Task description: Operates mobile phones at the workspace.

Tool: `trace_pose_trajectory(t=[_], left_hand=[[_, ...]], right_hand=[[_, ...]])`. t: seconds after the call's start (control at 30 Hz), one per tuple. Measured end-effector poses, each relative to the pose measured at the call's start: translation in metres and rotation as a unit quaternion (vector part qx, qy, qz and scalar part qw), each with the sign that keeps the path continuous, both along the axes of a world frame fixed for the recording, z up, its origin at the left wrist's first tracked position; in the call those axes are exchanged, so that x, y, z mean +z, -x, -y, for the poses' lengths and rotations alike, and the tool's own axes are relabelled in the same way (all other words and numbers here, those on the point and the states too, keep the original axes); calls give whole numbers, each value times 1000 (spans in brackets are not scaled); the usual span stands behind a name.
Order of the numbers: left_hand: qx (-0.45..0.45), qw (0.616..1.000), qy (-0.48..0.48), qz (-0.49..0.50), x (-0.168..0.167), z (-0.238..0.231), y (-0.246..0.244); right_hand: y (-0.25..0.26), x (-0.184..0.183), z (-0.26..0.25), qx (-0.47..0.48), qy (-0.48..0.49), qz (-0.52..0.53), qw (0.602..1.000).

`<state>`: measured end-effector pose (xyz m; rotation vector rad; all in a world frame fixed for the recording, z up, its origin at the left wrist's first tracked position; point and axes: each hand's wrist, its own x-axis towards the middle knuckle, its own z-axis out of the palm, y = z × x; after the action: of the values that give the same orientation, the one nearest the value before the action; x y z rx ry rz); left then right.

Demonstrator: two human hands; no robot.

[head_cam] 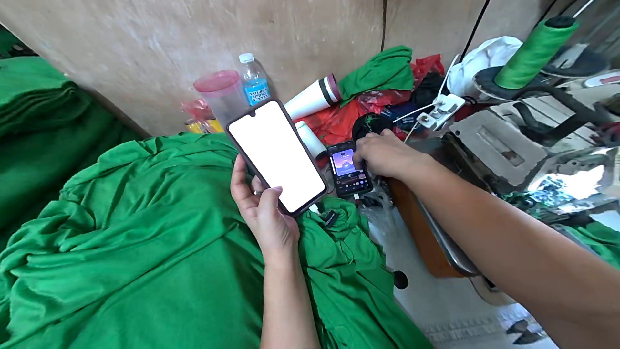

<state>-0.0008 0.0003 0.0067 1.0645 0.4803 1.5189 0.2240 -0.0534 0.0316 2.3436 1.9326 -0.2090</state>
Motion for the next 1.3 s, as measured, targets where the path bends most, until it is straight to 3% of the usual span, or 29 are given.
trace_pose_trajectory(t=[0.2,0.5,0.73,1.3], left_hand=[[1,1000,-3,-2,0,0,0],[-3,1000,3,-1,0,0,0],[-6,1000,-5,1,0,0,0],[3,1000,-3,-7,-1,-1,0]], right_hand=[[0,1,0,-19,-27,-3,999],[6,-3,-1,85,75,-64,991],[-1,-4,0,-9,-50,34,998],[-1,-2,0,-6,-11,-7,1000]])
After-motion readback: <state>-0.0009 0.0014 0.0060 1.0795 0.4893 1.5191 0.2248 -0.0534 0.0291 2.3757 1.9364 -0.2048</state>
